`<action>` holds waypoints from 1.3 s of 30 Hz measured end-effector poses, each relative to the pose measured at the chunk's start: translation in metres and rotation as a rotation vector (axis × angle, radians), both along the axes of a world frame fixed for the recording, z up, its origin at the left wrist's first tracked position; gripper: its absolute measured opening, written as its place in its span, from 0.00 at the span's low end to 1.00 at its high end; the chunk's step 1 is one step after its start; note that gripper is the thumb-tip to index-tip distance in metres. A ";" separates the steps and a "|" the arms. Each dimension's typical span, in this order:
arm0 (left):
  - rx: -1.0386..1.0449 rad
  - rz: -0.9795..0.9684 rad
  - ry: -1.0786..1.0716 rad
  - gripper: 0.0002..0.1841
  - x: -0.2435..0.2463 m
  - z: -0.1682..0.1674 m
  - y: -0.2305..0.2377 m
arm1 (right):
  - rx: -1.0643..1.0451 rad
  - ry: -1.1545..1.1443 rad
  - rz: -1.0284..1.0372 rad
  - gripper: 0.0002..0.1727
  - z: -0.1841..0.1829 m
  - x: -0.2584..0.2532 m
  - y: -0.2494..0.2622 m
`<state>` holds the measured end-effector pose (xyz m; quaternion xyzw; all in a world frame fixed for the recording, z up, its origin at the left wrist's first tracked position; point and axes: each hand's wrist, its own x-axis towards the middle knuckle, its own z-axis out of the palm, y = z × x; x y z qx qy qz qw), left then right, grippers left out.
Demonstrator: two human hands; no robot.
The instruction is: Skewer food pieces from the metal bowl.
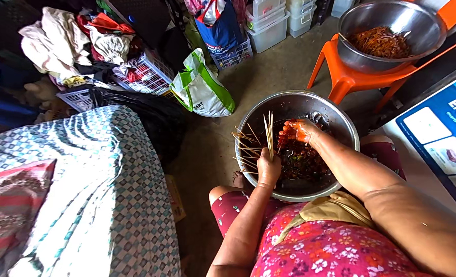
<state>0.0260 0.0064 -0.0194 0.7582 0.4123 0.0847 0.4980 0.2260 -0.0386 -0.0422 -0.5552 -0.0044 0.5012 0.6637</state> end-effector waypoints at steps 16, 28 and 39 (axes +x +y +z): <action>-0.034 0.025 -0.031 0.12 -0.003 0.002 -0.002 | 0.042 -0.021 0.144 0.10 -0.002 -0.009 -0.001; -0.042 0.019 -0.079 0.11 -0.003 0.002 -0.003 | 0.006 -0.047 0.026 0.11 0.004 -0.005 -0.001; 0.010 0.022 0.013 0.10 0.000 0.009 0.003 | -0.040 -0.150 0.094 0.12 -0.004 -0.011 0.001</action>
